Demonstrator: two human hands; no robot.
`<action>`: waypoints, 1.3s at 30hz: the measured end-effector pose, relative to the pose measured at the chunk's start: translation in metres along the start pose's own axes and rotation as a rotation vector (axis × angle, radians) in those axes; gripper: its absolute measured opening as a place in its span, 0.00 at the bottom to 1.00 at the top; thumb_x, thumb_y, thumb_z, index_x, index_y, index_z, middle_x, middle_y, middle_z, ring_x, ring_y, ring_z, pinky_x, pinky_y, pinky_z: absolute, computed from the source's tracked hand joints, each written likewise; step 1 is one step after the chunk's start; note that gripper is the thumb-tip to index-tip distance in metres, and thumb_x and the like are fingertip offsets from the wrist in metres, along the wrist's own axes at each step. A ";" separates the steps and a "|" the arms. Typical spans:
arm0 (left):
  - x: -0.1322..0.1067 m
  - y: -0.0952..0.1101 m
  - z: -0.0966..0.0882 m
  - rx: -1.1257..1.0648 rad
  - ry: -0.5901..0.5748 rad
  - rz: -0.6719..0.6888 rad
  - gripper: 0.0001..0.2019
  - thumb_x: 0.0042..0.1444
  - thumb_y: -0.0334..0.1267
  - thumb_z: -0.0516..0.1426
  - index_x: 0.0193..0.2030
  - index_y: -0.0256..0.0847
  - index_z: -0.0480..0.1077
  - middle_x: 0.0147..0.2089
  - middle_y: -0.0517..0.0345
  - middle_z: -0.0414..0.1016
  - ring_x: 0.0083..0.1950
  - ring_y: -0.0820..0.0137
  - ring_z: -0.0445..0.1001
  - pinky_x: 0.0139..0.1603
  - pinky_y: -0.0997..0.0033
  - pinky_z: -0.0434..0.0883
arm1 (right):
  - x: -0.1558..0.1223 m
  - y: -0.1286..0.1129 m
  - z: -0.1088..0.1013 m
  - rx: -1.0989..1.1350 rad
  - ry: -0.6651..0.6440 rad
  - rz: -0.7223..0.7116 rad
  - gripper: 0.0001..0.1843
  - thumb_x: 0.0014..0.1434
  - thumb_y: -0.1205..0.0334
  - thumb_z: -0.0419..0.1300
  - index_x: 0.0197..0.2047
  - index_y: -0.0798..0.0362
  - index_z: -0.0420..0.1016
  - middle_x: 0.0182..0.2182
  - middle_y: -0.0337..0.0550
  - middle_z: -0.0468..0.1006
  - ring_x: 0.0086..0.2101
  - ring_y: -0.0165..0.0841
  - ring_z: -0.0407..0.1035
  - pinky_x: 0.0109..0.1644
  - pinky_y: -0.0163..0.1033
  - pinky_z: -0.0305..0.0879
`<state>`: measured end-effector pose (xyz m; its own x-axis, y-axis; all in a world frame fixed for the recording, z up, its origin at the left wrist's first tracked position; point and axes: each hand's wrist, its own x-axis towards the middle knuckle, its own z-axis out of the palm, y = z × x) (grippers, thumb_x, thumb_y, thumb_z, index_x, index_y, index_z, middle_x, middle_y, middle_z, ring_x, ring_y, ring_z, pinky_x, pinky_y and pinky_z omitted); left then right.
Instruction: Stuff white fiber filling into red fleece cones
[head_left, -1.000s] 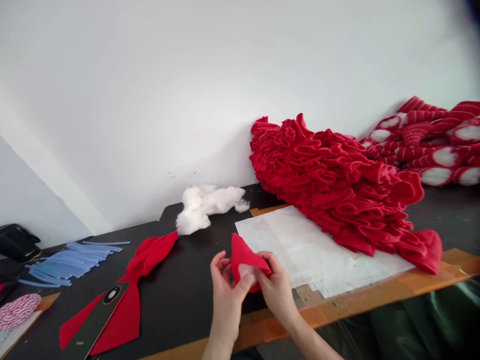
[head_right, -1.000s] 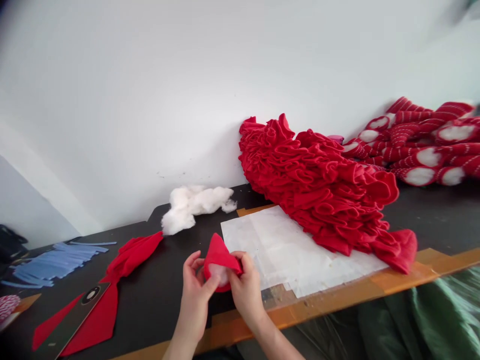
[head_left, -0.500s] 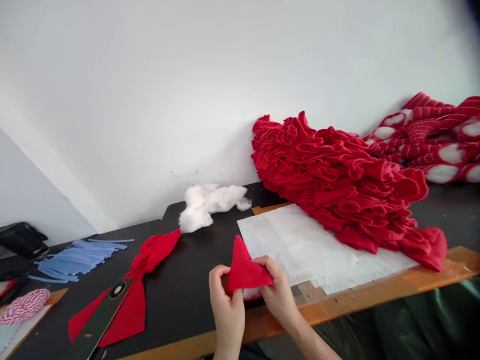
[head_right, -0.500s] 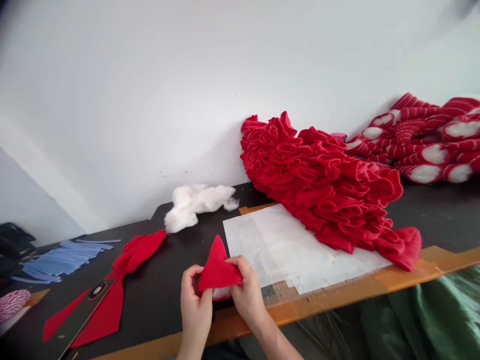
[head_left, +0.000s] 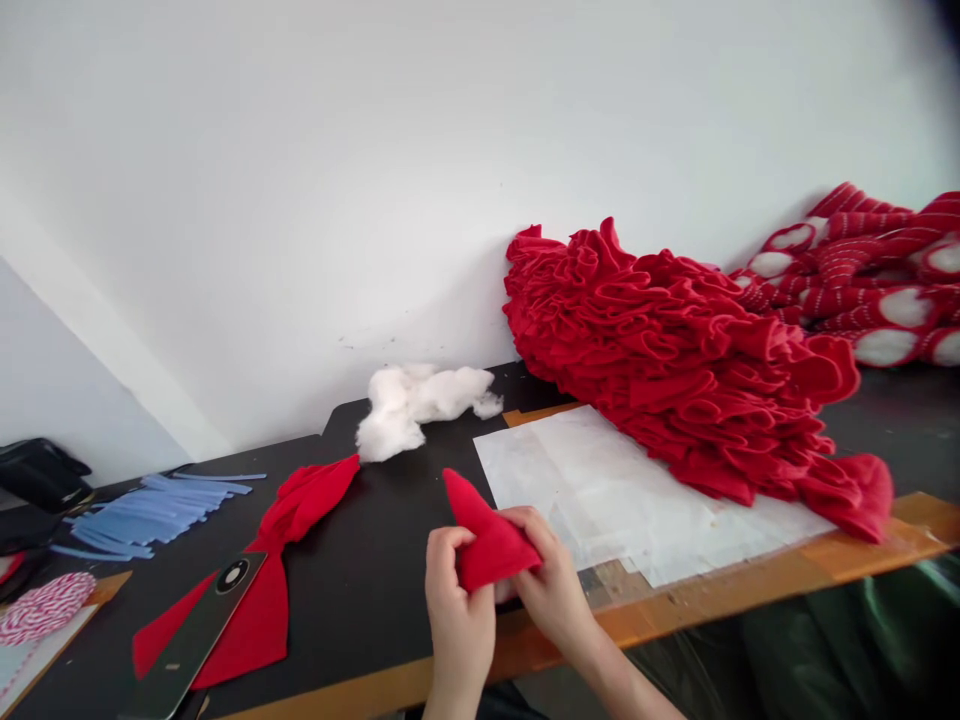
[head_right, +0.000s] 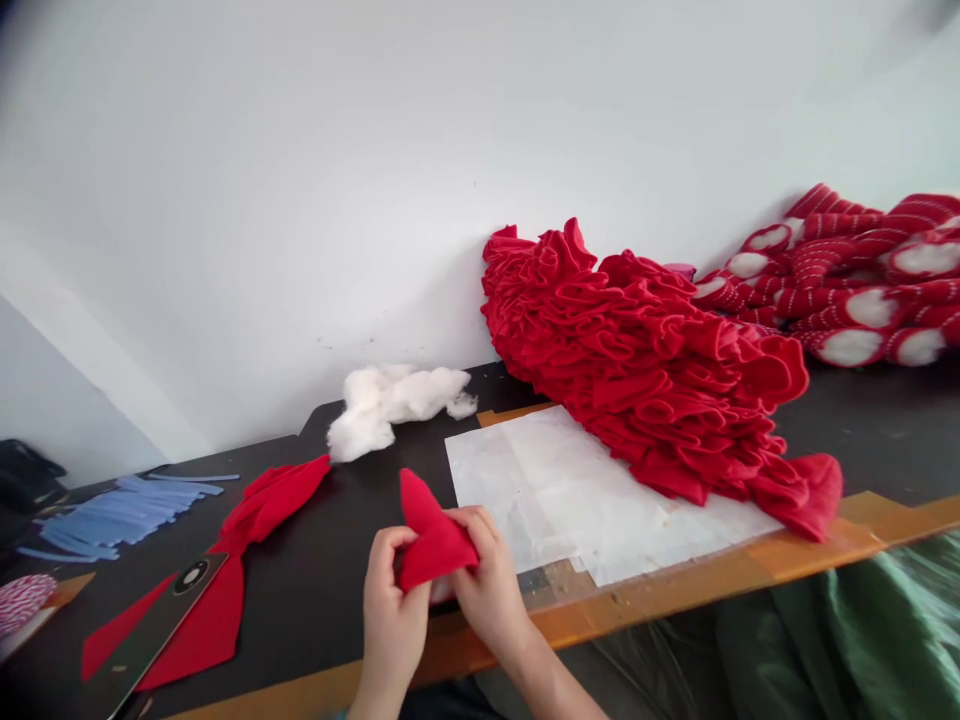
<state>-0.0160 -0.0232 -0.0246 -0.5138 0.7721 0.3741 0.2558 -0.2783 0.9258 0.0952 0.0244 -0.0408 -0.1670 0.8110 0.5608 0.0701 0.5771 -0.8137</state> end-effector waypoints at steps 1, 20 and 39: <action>0.001 -0.001 -0.001 0.021 0.029 0.010 0.13 0.41 0.21 0.58 0.30 0.45 0.69 0.33 0.58 0.67 0.37 0.64 0.66 0.41 0.70 0.63 | -0.001 -0.002 0.000 0.012 -0.041 0.009 0.23 0.44 0.75 0.50 0.43 0.51 0.72 0.39 0.45 0.76 0.39 0.37 0.71 0.42 0.40 0.68; 0.003 -0.003 -0.007 0.265 -0.021 -0.042 0.06 0.43 0.28 0.59 0.27 0.44 0.71 0.27 0.58 0.71 0.30 0.65 0.68 0.35 0.69 0.65 | 0.003 0.009 -0.004 0.106 0.067 0.248 0.15 0.45 0.74 0.52 0.34 0.52 0.74 0.31 0.41 0.76 0.33 0.35 0.71 0.38 0.39 0.68; 0.003 -0.005 -0.005 0.373 -0.123 0.002 0.05 0.52 0.31 0.52 0.27 0.43 0.62 0.25 0.62 0.64 0.27 0.68 0.64 0.31 0.70 0.61 | 0.004 0.008 -0.008 0.179 0.090 0.237 0.11 0.43 0.72 0.54 0.30 0.52 0.73 0.33 0.42 0.76 0.35 0.35 0.72 0.40 0.38 0.69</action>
<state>-0.0229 -0.0224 -0.0283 -0.4171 0.8405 0.3457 0.5487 -0.0703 0.8330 0.1034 0.0327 -0.0436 -0.0784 0.9308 0.3570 -0.0789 0.3512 -0.9330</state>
